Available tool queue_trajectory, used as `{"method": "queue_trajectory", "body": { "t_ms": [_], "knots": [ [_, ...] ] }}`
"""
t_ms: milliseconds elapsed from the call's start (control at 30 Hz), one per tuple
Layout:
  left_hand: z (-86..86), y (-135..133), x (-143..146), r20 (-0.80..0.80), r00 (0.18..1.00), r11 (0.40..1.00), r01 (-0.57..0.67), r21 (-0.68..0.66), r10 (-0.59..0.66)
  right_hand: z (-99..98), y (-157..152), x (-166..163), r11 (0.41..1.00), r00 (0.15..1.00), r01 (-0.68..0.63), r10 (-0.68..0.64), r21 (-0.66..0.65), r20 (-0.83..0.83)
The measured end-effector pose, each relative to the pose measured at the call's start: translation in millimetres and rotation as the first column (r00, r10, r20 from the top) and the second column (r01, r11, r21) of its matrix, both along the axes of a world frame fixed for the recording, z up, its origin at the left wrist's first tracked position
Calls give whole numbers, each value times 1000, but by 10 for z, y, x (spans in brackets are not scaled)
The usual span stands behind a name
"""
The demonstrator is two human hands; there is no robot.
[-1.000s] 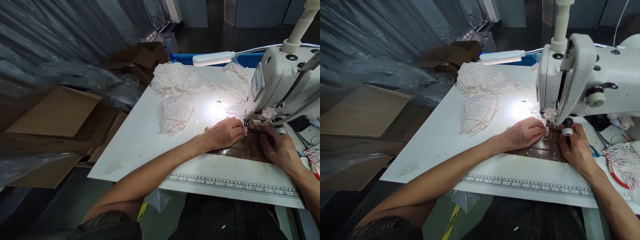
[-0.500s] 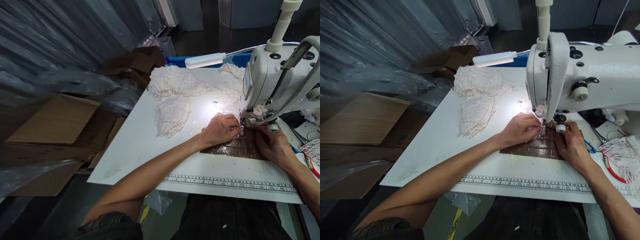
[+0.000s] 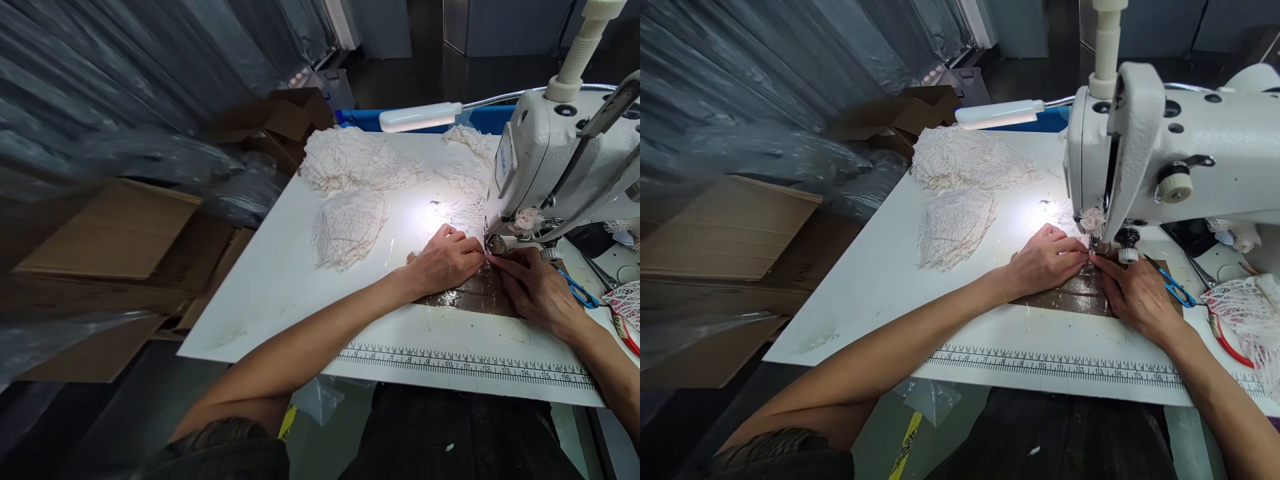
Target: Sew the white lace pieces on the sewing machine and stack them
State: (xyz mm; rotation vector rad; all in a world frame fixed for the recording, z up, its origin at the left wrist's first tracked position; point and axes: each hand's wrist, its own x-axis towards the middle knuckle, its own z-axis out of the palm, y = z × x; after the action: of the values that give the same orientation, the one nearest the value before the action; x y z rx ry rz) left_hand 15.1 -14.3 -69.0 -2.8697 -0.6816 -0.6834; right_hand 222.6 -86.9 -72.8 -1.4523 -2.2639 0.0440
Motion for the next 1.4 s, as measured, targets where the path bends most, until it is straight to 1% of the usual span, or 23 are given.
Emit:
{"method": "queue_trajectory", "body": {
  "t_ms": [100,200,267,333,400,433,500,633,700,767,833,900,967,1033,1100,1200,1333,1400],
  "knots": [
    [27,10,-60,-19,997,998,69,-13,-69,-15,29,-2,998,996,-26,21,52,87],
    [34,28,-114,-1,990,990,139,-21,-139,-14,26,11,999,997,-33,31,33,64],
    [29,37,-132,12,987,987,162,-25,-161,-4,16,27,999,1000,-25,25,-29,2],
    [23,38,-137,4,987,986,162,-35,-162,11,12,44,993,994,-8,-5,-114,-108],
    [19,35,-134,-18,989,988,149,-44,-150,30,19,59,982,971,11,-55,-189,-232],
    [19,32,-131,-29,989,989,143,-42,-145,40,26,66,976,957,22,-83,-217,-277],
    [18,26,-124,-40,990,990,136,-21,-137,54,43,76,969,940,60,-135,-240,-312],
    [1,10,-111,-5,989,986,147,73,-147,48,54,69,969,940,129,-188,-213,-285],
    [-12,-1,-104,13,990,984,141,105,-143,32,41,56,977,941,116,-166,-178,-295],
    [-20,-12,-99,10,992,986,124,112,-126,18,20,43,989,953,67,-103,-133,-284],
    [-21,-21,-97,-5,993,988,114,107,-114,12,3,35,995,980,2,-22,-104,-198],
    [-16,-26,-99,-20,993,988,115,102,-114,13,-5,32,996,997,-46,41,-83,-60],
    [-9,-27,-104,-39,993,990,113,85,-110,14,-2,32,996,996,-73,76,-58,49],
    [-6,-26,-109,-58,993,993,103,57,-100,14,6,34,995,992,-85,89,-42,94],
    [-7,-23,-112,-64,993,994,98,41,-95,11,11,39,995,992,-89,93,-53,89],
    [-10,-21,-113,-47,993,993,107,44,-105,5,7,51,993,997,-79,81,-88,18],
    [-9,-21,-107,-42,993,991,114,67,-112,-2,-2,54,987,989,-18,-6,-161,-149],
    [-8,-22,-103,-55,993,991,110,74,-106,-5,-1,47,983,981,-3,-33,-186,-190]
  ]
}}
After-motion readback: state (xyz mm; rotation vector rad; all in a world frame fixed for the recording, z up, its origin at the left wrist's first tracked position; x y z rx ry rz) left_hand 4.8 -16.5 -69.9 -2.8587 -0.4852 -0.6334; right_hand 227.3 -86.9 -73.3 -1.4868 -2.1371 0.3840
